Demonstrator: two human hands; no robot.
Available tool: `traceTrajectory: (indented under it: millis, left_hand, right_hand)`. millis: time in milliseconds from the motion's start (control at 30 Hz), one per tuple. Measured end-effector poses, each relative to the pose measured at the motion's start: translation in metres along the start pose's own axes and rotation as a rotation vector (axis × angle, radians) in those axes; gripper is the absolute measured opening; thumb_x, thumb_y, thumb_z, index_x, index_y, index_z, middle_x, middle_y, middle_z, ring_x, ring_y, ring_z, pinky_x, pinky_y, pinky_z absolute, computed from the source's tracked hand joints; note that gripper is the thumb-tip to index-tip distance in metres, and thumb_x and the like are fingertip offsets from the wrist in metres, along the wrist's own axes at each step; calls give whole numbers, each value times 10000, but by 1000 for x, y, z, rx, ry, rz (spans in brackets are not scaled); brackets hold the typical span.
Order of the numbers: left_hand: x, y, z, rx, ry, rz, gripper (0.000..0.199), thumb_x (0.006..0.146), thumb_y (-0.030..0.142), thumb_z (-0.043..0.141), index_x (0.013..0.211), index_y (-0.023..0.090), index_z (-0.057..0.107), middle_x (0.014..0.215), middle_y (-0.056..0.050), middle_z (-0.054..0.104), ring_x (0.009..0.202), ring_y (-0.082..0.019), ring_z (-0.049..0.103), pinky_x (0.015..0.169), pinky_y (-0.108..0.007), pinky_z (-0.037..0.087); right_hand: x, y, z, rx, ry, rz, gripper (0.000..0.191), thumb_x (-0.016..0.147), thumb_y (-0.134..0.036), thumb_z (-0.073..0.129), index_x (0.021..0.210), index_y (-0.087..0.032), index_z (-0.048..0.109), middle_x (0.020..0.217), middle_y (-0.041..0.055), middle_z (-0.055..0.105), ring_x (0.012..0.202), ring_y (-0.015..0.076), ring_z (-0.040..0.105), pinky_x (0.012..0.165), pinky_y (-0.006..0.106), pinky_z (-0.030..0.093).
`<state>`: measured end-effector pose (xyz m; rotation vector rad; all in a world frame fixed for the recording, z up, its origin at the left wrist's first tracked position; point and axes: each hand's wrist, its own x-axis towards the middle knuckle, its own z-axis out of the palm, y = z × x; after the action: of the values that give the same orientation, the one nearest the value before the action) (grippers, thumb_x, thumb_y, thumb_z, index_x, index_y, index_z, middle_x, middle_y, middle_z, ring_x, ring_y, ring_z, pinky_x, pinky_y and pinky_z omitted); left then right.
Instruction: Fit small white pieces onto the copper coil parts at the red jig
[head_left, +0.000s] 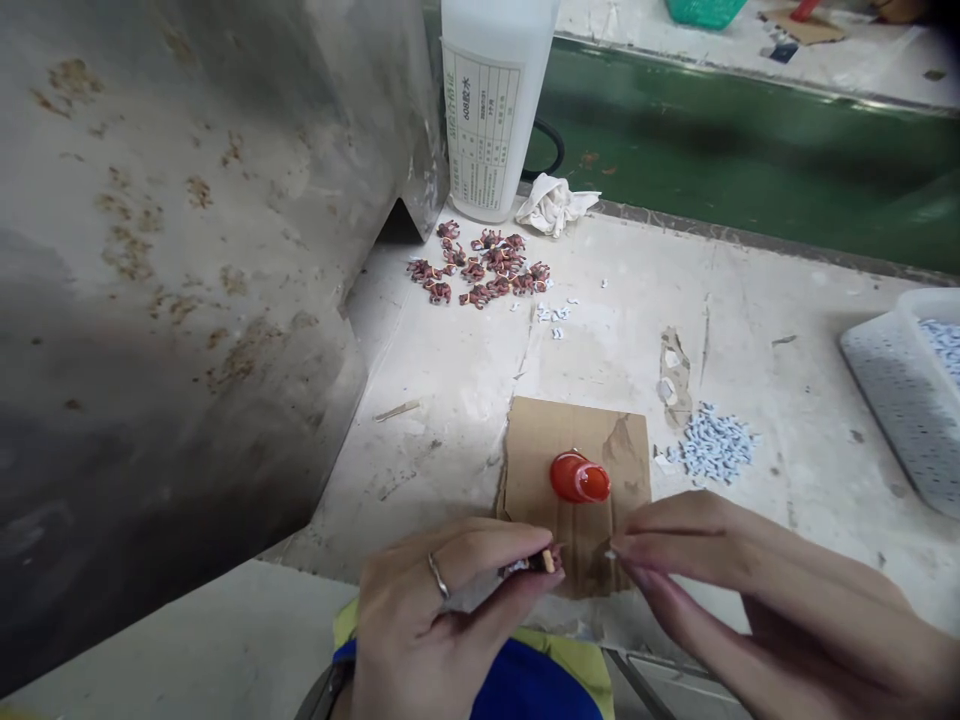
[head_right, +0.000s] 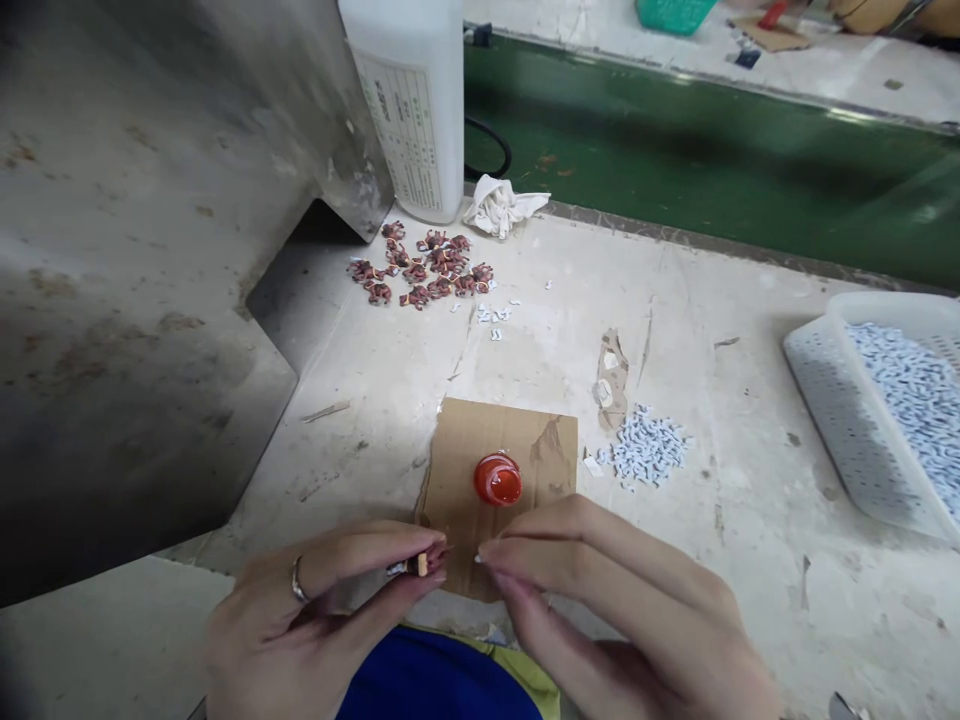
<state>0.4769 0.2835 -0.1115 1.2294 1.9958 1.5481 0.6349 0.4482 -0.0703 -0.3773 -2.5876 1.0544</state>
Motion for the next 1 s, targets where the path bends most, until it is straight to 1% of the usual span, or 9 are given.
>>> traceTrajectory:
  millis: [100, 200, 267, 367, 567, 667, 767, 900, 1000]
  left_hand:
    - [3, 2, 4, -70, -24, 31, 170, 881, 100, 791, 1010, 203, 749, 912, 46, 803, 791, -58, 779, 785, -76, 638]
    - [3, 3, 7, -101, -26, 43, 206, 875, 89, 793, 1038, 206, 745, 934, 39, 794, 814, -63, 777, 791, -89, 644]
    - [3, 3, 8, -92, -16, 44, 194, 877, 104, 797, 1030, 209, 742, 939, 45, 797, 813, -63, 779, 795, -92, 648]
    - [3, 2, 8, -80, -6, 51, 171, 878, 110, 797, 1012, 200, 743, 918, 41, 799, 793, -66, 779, 779, -94, 649]
    - [3, 1, 8, -107, 12, 39, 167, 861, 104, 812, 993, 187, 752, 918, 21, 809, 801, -72, 785, 795, -76, 639]
    - [3, 2, 10, -103, 11, 53, 181, 859, 101, 813, 1006, 186, 748, 922, 21, 808, 803, -73, 785, 799, -83, 643]
    - [2, 3, 11, -77, 20, 56, 190, 855, 95, 815, 1003, 192, 748, 919, 30, 806, 807, -68, 784, 812, -76, 641]
    - [3, 3, 10, -87, 25, 67, 198, 860, 69, 801, 1014, 179, 741, 932, 24, 800, 815, -54, 778, 839, -55, 628]
    - [5, 5, 9, -116, 3, 59, 169, 863, 78, 802, 991, 173, 747, 905, 21, 797, 787, -55, 772, 794, -60, 631]
  right_hand:
    - [-2, -3, 3, 74, -35, -21, 303, 950, -35, 629, 1167, -241, 677, 1127, 33, 753, 1044, 140, 755, 825, 156, 642]
    - [-1, -5, 7, 117, -29, 20, 313, 953, -35, 630, 1177, -249, 680, 1137, 28, 758, 1043, 129, 754, 867, 162, 641]
    - [-1, -6, 10, 144, -28, 47, 308, 956, -32, 628, 1169, -248, 682, 1137, 31, 760, 1034, 129, 754, 855, 170, 645]
    - [-2, -7, 13, 167, -20, 47, 292, 949, -27, 642, 1145, -239, 689, 1117, 39, 765, 1009, 132, 756, 817, 171, 649]
    - [1, -7, 15, 174, -10, 47, 305, 936, -28, 658, 1143, -247, 707, 1090, 35, 775, 980, 142, 765, 797, 179, 656]
    - [3, -6, 16, 162, -20, 31, 325, 930, -22, 661, 1158, -249, 715, 1097, 34, 779, 972, 143, 774, 796, 174, 659]
    - [0, -7, 16, 125, -10, 26, 366, 931, -24, 654, 1206, -255, 724, 1111, 41, 785, 959, 163, 792, 791, 180, 671]
    - [-10, -9, 15, -45, 32, -33, 358, 978, -93, 624, 1267, -264, 750, 1144, 56, 797, 908, 204, 812, 836, 241, 693]
    - [-14, -10, 14, -110, 63, -41, 339, 1016, -125, 591, 1267, -279, 757, 1149, 47, 799, 886, 195, 812, 848, 242, 695]
